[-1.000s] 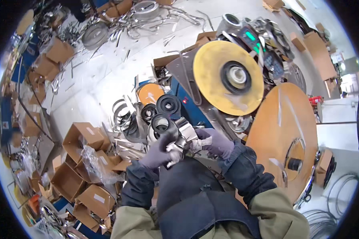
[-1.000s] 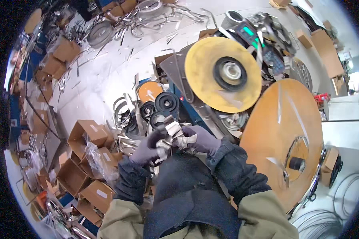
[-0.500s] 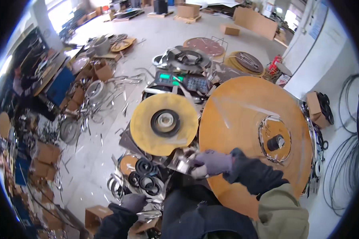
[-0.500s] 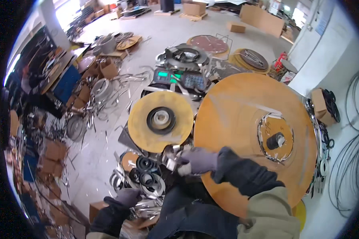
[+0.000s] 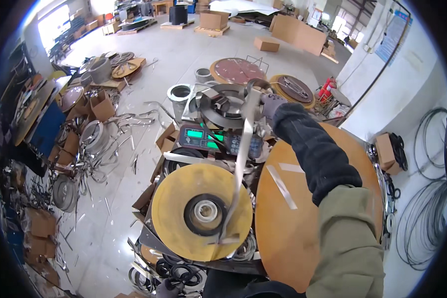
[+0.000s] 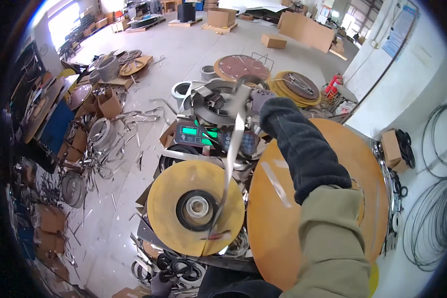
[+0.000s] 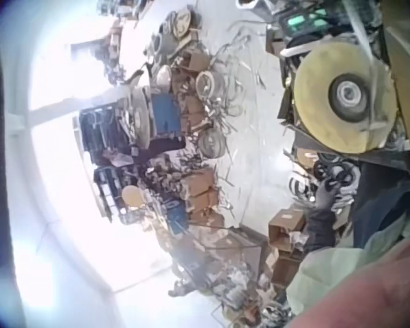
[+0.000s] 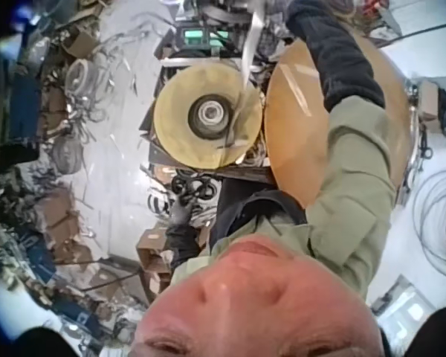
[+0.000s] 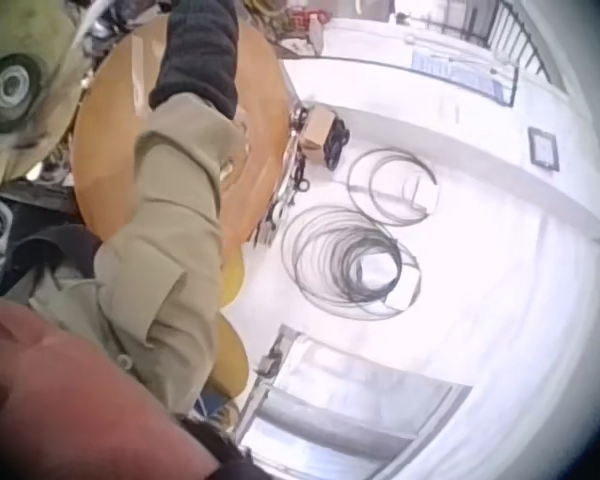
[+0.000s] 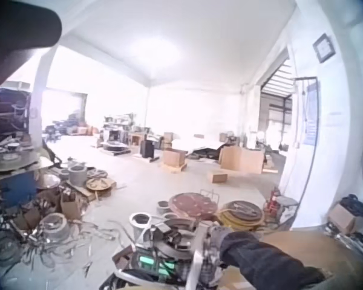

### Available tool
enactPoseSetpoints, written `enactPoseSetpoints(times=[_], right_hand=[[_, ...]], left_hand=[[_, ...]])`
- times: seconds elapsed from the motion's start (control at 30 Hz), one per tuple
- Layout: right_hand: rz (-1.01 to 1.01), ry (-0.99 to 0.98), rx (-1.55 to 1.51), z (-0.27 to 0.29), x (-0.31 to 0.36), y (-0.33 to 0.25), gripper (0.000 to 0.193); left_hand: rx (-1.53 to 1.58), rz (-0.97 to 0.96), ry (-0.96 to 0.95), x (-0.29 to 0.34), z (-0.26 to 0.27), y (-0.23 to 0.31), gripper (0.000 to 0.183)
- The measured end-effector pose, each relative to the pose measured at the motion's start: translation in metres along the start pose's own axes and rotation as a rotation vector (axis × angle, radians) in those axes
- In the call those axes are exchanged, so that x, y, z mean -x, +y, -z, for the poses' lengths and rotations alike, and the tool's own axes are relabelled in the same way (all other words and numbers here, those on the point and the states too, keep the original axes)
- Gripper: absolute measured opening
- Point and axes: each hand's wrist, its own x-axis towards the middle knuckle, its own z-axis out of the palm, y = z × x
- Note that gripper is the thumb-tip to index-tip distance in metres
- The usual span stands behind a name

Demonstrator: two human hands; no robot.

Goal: The worker is winding thin metal strips onto a rotating spooling machine and adjusting the coils.

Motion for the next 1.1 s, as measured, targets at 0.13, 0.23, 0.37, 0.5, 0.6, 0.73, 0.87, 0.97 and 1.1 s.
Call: enactPoseSetpoints(times=[0.13,0.23,0.37,0.5,0.6,0.73,0.87,0.97,1.1], right_hand=[[0.073,-0.129,0.137,-0.037,-0.044,0.006,0.044],[0.076,-0.232,0.122,-0.029,-0.053,-0.004,0.046],[0.028,-0.21,0.056,-0.009,-0.037,-0.005,0.048],[0.087,-0.149,0.005,0.008,-0.028,-0.013,0.062],[0.072,-0.113,0.034,0.011,-0.013,-0.004,0.061],[0.119,-0.209,-0.095,0.042,0.026,-0.041,0.057],[0.237,-0.132,-0.101,0.033,0.05,-0.044,0.051],[0.328,-0.076,-0.177,0.028,0.072,-0.041,0.05],[0.348,-0.085,-0.285,0.027,0.109,-0.042,0.044]], left_hand=[[0.217,0.157,0.125,-0.003,0.007,0.005,0.04],[0.284,0.205,0.062,-0.009,-0.003,-0.023,0.036],[0.314,0.16,-0.13,-0.017,-0.01,0.035,0.037],[0.173,0.134,-0.187,-0.024,-0.024,0.017,0.04],[0.213,0.137,-0.223,-0.024,-0.023,0.015,0.041],[0.153,0.156,-0.239,-0.024,-0.015,0.046,0.043],[0.141,0.148,-0.249,-0.022,-0.013,0.07,0.044],[0.128,0.098,-0.241,-0.022,-0.026,0.033,0.048],[0.171,0.167,-0.235,-0.019,-0.027,0.053,0.04]])
